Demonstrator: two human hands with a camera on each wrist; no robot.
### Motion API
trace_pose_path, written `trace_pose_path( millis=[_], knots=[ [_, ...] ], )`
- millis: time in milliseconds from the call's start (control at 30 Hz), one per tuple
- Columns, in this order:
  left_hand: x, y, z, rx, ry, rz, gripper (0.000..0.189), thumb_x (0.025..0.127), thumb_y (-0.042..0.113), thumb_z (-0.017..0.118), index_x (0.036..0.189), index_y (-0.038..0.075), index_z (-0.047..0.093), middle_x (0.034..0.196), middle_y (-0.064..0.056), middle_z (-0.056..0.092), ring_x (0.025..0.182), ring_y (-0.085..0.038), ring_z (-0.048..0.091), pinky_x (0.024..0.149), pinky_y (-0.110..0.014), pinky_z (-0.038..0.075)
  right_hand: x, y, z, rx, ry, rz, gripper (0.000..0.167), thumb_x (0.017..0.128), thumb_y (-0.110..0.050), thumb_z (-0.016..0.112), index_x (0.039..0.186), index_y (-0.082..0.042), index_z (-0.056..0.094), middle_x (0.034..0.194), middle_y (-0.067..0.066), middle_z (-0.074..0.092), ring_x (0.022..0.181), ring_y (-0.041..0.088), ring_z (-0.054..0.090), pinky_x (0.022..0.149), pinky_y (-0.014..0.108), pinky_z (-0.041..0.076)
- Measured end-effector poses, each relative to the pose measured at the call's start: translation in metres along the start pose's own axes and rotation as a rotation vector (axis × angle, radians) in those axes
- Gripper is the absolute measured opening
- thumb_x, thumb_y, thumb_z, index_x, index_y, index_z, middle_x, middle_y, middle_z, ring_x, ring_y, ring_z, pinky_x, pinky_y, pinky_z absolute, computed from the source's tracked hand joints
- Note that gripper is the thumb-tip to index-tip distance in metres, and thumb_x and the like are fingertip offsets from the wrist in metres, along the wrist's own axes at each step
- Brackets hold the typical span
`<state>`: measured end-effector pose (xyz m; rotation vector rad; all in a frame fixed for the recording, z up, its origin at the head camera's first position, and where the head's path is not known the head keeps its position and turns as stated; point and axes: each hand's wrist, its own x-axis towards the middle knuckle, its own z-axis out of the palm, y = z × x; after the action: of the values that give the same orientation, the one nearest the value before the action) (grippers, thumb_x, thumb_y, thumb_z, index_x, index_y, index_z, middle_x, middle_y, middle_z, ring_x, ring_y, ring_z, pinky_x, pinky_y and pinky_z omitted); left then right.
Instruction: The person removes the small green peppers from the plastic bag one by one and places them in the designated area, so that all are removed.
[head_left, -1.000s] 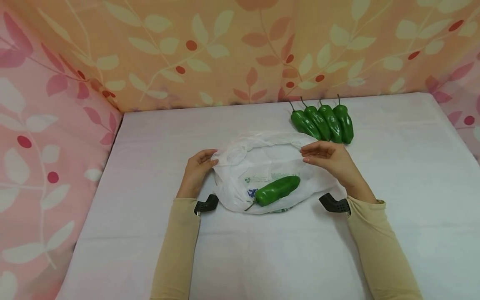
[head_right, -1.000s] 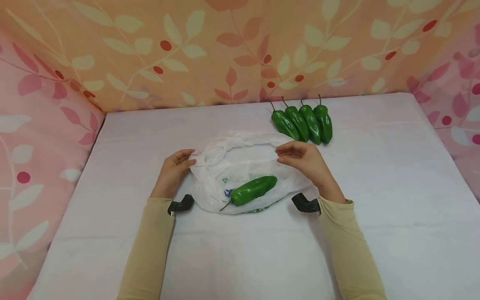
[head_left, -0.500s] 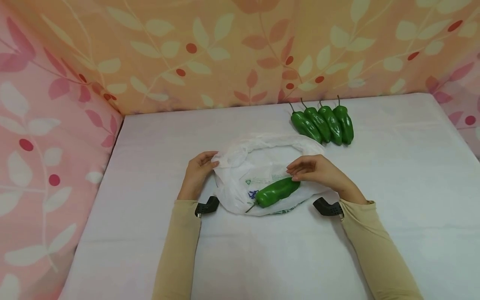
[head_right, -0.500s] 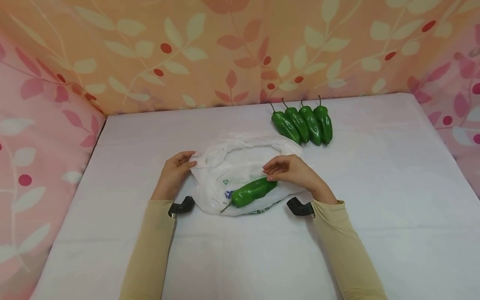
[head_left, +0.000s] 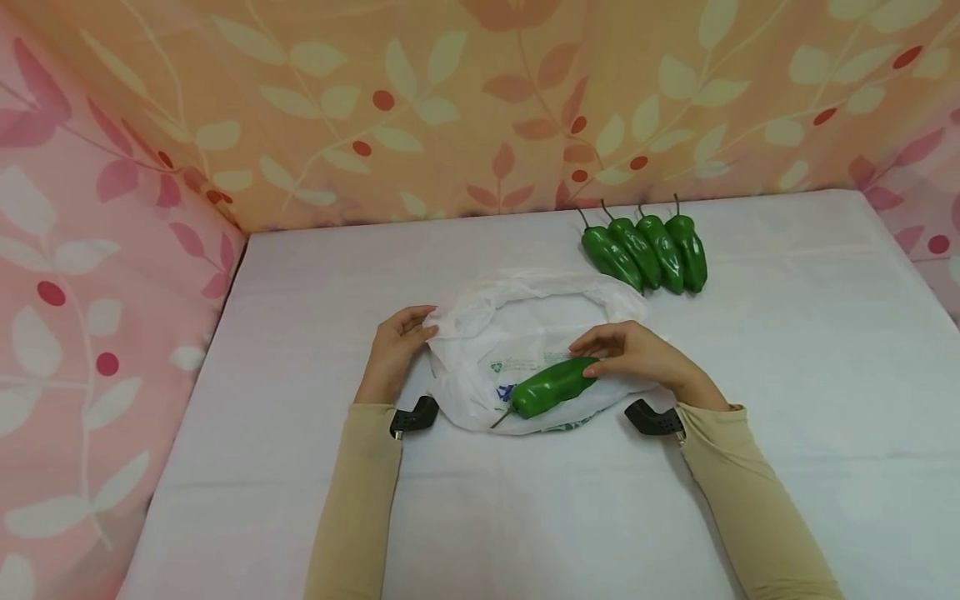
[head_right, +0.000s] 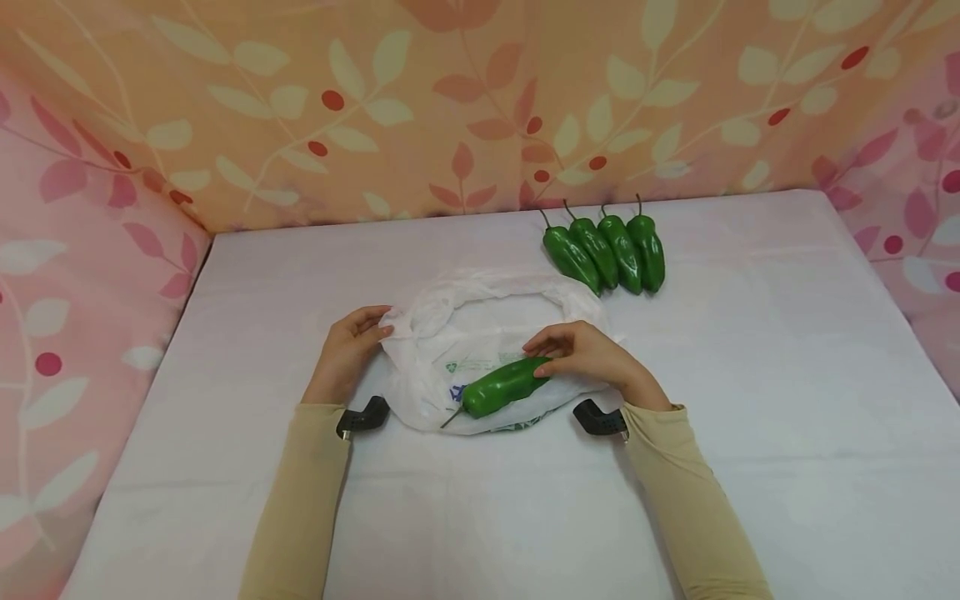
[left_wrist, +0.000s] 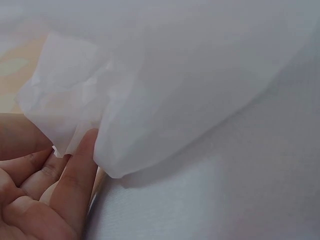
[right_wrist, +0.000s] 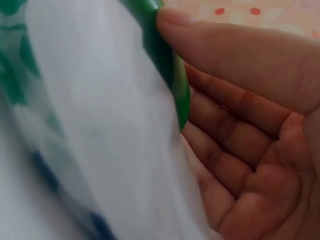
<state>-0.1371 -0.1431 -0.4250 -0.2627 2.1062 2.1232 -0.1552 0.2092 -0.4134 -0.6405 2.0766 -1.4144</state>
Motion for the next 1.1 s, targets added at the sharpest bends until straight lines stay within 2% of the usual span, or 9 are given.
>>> trace_pose_path(
  millis=[300,600,833,1100],
  knots=[
    [0.0007,-0.0004,-0.0006,0.005,0.001,0.001,0.037,0.089,0.000,0.061,0.126,-0.003,0.055,0.128,-0.017,0.054,0.118,-0.023,0.051,0.096,-0.029,0.043,-0.0013,-0.0012,-0.0013,-0.026,-0.045,0.002,0.036,0.081,-0.008,0.074,0.115,-0.001,0.064,0.116,0.013,0.064,0.110,0.016,0.058,0.090,0.023,0.045],
    [0.0012,-0.0023,-0.0022,0.006,-0.001,0.005,0.037,0.089,0.000,0.062,0.126,-0.003,0.055,0.128,-0.017,0.054,0.117,-0.023,0.052,0.094,-0.028,0.044,-0.0008,0.0012,-0.0011,-0.064,-0.047,-0.032,0.032,0.079,-0.007,0.075,0.110,-0.003,0.067,0.112,0.010,0.065,0.109,0.017,0.058,0.092,0.023,0.044],
    [0.0025,-0.0033,-0.0019,-0.005,-0.004,0.016,0.037,0.089,0.000,0.061,0.126,-0.004,0.054,0.127,-0.018,0.054,0.116,-0.023,0.052,0.092,-0.025,0.044,-0.0009,0.0012,-0.0015,-0.062,-0.061,-0.035,0.040,0.080,-0.005,0.074,0.118,-0.002,0.063,0.118,0.012,0.063,0.114,0.022,0.056,0.093,0.023,0.043],
    [0.0029,-0.0037,-0.0010,-0.014,-0.006,0.020,0.037,0.088,-0.001,0.061,0.125,-0.005,0.055,0.126,-0.019,0.055,0.115,-0.023,0.053,0.090,-0.024,0.045,-0.0013,0.0005,-0.0023,-0.086,-0.057,-0.030,0.034,0.080,-0.006,0.074,0.113,-0.004,0.066,0.115,0.009,0.064,0.112,0.018,0.056,0.095,0.023,0.042]
  ],
)
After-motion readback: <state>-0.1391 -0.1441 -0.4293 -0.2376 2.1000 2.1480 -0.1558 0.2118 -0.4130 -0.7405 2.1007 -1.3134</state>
